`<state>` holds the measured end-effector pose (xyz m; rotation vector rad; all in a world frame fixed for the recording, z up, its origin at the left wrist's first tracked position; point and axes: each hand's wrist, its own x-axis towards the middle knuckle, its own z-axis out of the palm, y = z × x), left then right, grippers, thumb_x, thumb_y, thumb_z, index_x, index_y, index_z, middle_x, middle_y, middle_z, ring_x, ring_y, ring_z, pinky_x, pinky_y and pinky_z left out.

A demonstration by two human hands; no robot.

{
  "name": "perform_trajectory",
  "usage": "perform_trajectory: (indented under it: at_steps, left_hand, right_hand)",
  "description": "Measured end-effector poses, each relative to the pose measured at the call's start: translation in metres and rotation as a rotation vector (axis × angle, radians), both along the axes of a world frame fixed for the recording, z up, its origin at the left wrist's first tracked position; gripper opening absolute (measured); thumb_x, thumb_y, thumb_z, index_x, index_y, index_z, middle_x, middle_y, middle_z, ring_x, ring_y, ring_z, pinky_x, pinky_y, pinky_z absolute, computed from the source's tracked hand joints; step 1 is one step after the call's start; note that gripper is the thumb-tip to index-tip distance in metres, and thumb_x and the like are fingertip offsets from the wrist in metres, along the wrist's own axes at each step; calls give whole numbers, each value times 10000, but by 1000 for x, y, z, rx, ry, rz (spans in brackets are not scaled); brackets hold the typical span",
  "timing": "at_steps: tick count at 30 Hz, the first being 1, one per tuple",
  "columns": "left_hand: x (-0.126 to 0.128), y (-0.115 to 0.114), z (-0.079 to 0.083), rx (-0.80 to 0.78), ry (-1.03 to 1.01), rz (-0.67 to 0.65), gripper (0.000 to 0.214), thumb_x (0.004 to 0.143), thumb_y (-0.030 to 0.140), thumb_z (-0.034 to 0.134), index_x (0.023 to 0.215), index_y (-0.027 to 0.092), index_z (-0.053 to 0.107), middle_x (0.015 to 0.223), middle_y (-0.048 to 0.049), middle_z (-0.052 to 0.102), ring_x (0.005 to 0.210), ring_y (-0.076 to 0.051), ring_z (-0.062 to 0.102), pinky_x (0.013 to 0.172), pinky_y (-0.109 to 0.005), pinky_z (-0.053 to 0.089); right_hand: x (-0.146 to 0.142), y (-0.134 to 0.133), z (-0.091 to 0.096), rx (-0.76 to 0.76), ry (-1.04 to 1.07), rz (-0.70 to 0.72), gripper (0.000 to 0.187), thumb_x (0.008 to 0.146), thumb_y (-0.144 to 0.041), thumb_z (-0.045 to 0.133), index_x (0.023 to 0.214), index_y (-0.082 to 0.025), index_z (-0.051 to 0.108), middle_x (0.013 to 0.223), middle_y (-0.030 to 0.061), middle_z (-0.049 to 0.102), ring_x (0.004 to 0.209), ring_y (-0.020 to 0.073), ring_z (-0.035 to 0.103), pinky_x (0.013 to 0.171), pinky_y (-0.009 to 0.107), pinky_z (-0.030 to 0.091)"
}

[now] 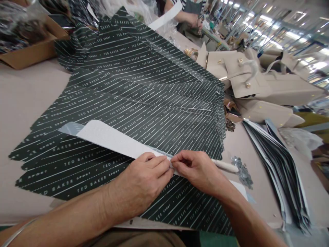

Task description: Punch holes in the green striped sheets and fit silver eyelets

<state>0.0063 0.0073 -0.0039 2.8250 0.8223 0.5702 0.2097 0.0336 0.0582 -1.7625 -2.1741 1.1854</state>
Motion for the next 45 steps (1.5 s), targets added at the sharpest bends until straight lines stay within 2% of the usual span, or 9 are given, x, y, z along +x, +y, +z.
perform_trajectory:
  at_steps: [5,14,19,24,27,30,35,42,45]
  left_hand:
    - [0,-2,-1,44,-18,13,265,1011,195,452,1219,120,598,1182,-82,629,1107,-231,563,888,-416,468]
    - [-1,1,2,74,-78,5,276,1018,152,422,1215,109,609,1187,-85,653,1125,-226,578,872,-399,474]
    - [-1,2,4,70,-102,-5,308,1036,148,377,1255,100,588,1211,-88,648,1182,-217,559,907,-378,464]
    - [-1,1,8,5,-46,4,307,1035,164,379,1255,144,593,1204,-73,641,1118,-218,581,881,-389,470]
    - [-2,1,9,14,-39,7,306,1029,157,392,1265,150,587,1303,-65,610,1134,-208,575,892,-385,468]
    - [-2,2,9,22,-36,-13,297,1023,168,424,1274,143,582,1313,-61,619,1158,-206,568,915,-384,460]
    - [-1,3,10,35,-91,-4,297,1024,149,402,1237,152,608,1239,-47,664,1126,-203,593,898,-387,448]
    - [-1,3,9,71,-111,-11,306,1003,110,418,1231,158,616,1220,-45,676,1126,-206,608,916,-381,448]
    - [-2,2,10,64,-95,-10,293,1006,117,420,1221,163,614,1219,-46,674,1117,-203,608,911,-380,452]
  right_hand:
    - [-5,7,9,14,-94,76,201,843,-112,585,825,-184,772,676,-30,721,591,89,586,573,201,381]
    - [-11,30,21,42,-266,413,244,869,-94,564,909,-173,791,822,54,788,749,167,699,662,248,411]
    - [-13,41,22,18,-273,503,206,861,-96,604,909,-172,789,802,44,780,727,161,680,643,245,400]
    - [-1,35,10,90,-68,353,194,860,-94,614,921,-197,766,820,-10,765,707,113,660,670,215,444]
    - [26,22,7,346,-33,100,163,910,-178,590,928,-207,749,865,10,760,759,138,674,743,255,497]
    - [75,5,3,554,-189,-109,207,936,-268,556,1003,-201,739,957,66,757,863,206,694,845,362,535]
    - [148,-24,-12,459,-388,-146,308,947,-355,528,1121,-215,740,1235,114,709,1197,302,627,1062,534,470]
    - [156,-43,-22,449,-286,-95,194,921,-319,601,1014,-215,736,1200,114,714,1158,282,648,1051,513,486]
    - [151,-48,-14,568,-176,-368,171,899,-321,639,1027,-220,690,1027,93,739,963,267,693,936,493,533]
